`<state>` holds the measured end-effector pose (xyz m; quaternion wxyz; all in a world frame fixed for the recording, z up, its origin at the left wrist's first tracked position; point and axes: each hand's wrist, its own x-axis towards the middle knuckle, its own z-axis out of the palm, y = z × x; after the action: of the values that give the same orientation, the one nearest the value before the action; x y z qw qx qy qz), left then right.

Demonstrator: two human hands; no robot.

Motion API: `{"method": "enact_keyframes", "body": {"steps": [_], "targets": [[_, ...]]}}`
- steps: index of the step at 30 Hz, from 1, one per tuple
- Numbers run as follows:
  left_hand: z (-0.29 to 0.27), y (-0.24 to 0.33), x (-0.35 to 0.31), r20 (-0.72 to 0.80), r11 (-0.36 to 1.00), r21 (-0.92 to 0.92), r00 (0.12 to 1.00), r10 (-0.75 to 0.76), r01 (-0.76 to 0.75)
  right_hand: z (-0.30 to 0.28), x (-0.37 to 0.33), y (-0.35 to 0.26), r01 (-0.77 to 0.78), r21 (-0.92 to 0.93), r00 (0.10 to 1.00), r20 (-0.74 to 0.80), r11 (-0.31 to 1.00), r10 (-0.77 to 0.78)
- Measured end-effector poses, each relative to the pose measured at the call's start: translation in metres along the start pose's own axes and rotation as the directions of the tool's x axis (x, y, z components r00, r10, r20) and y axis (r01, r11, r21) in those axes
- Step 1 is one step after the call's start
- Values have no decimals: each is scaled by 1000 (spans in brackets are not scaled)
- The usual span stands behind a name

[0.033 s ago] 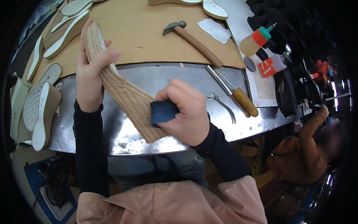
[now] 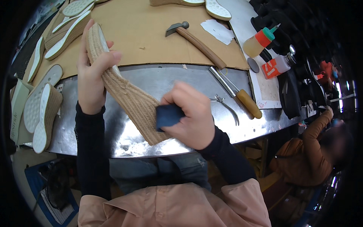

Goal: The person holds a woven wedge heel and rubs its surface with a small blue block, repeatedly smoothing the textured material. The wedge is rotated and repositioned to treat different areas while other shoe parts and tools remain on the table.

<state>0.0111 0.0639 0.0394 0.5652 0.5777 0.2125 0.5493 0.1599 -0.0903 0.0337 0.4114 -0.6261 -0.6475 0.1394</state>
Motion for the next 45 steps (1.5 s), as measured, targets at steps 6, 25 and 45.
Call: {"method": "enact_keyframes", "body": {"steps": [6,25,45], "targets": [[1,-2,3,-13,1000,-13,1000,-13,12,4,6,2,85,11,993,-84,996,-84],[4,2,2,-51,997,51,997,-52,55,-3,5,-1,43,81,997,-70,996,-38],[6,6,1,-26,997,55,998,-49,51,-5,8,2,70,105,997,-31,992,-67]]}}
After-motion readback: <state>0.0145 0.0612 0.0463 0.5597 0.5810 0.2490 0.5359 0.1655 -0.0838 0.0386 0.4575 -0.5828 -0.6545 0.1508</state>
